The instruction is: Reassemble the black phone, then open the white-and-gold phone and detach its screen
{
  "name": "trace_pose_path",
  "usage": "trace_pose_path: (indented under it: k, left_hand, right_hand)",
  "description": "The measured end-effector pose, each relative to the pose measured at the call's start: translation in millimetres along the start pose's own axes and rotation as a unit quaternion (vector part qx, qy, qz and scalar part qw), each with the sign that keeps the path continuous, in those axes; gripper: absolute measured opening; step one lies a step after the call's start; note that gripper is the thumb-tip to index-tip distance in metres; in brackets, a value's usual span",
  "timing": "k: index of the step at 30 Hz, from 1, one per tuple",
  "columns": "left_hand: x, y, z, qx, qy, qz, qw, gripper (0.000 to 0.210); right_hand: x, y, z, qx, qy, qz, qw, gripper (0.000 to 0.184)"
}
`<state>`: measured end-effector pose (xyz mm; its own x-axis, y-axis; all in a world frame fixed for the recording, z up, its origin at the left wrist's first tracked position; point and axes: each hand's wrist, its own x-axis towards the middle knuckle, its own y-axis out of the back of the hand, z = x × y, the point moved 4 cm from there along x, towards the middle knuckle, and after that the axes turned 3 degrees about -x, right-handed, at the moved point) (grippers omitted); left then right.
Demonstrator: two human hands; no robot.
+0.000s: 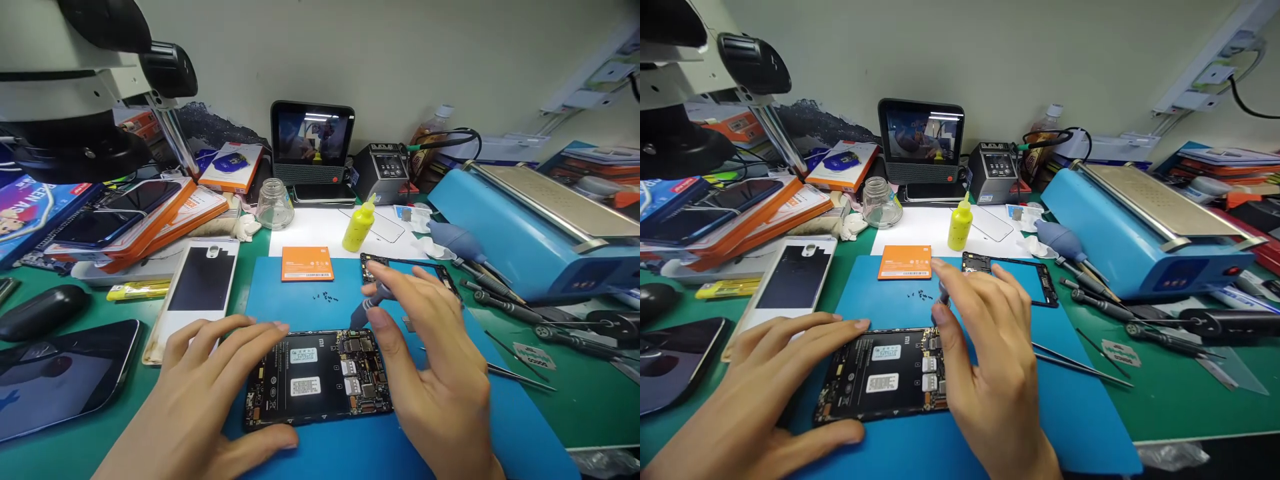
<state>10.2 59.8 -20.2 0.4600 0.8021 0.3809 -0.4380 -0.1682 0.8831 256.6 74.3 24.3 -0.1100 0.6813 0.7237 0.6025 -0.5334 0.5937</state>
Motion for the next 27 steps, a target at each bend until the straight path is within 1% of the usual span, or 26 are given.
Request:
trace_pose_path:
  k: [5, 7, 9, 10, 12, 13, 14, 15, 16, 17, 18, 19, 20, 22, 23, 25, 27]
  left_hand:
    - [-4, -2.5, -4, -0.003, -0.007, 0.005, 1.0, 0.064]
    - [-7, -4.7, -8, 0.007, -0.018, 0.012, 1.0, 0.067]
    - [-8, -7.3, -11, 0.016, -0.045, 0.019, 0.999, 0.071]
    - [-9, -8.8, -12, 0.019, -0.062, 0.02, 0.998, 0.07]
    - [-8, -10.7, -16, 0.019, -0.052, 0.03, 0.998, 0.069]
    - [-8, -11.7, -18, 0.017, -0.045, 0.035, 0.998, 0.068]
    - [-9, -12.5, -19, 0.014, -0.039, 0.037, 0.998, 0.066]
    - [-9, -13.5, -20, 0.012, -0.039, 0.037, 0.998, 0.065]
    - [-10, -14.5, -21, 0.011, -0.046, 0.033, 0.998, 0.064]
    - [-11, -15.6, -22, 0.011, -0.056, 0.025, 0.998, 0.064]
    - [-12, -16.5, -23, 0.013, -0.066, 0.016, 0.998, 0.065]
    - [-13, -17.4, -25, 0.016, -0.075, 0.007, 0.997, 0.067]
    - [-14, -18.2, -26, 0.019, -0.081, -0.002, 0.997, 0.069]
    - [-16, -19.0, -30, 0.026, -0.086, -0.009, 0.996, 0.07]
    - [-17, -19.2, -30, 0.031, -0.087, -0.009, 0.996, 0.07]
    - [-18, -19.8, -30, 0.039, -0.09, -0.01, 0.995, 0.069]
    - [-18, -20.1, -29, 0.041, -0.09, -0.005, 0.995, 0.071]
  right_hand:
    - [-1, -2, -1, 0.017, 0.009, 0.008, 1.0, 0.05]
    - [-2, -4, -4, 0.032, 0.002, 0.011, 0.999, 0.049]
    - [-2, 0, -5, 0.044, -0.008, 0.031, 0.999, 0.047]
    - [-2, 6, -3, 0.044, -0.019, 0.054, 0.997, 0.047]
    - [-3, 27, 13, 0.054, -0.075, 0.129, 0.987, 0.048]
    - [-5, 41, 25, 0.049, -0.108, 0.168, 0.979, 0.051]
    - [-8, 57, 41, 0.058, -0.155, 0.195, 0.967, 0.052]
    - [-10, 72, 56, 0.034, -0.169, 0.204, 0.964, 0.053]
    - [-11, 84, 69, -0.027, -0.159, 0.165, 0.973, 0.062]
    - [-12, 95, 83, -0.061, -0.16, 0.125, 0.977, 0.07]
    - [-14, 103, 96, -0.088, -0.165, 0.088, 0.978, 0.07]
    - [-16, 109, 106, -0.123, -0.172, 0.046, 0.976, 0.065]
    - [-19, 114, 114, -0.156, -0.171, 0.02, 0.973, 0.059]
    - [-25, 116, 122, -0.222, -0.162, -0.016, 0.961, 0.044]
    - [-27, 115, 124, -0.251, -0.153, -0.026, 0.956, 0.041]
    - [-31, 110, 124, -0.291, -0.133, -0.045, 0.947, 0.039]
    - [-32, 104, 124, -0.308, -0.11, -0.061, 0.943, 0.041]
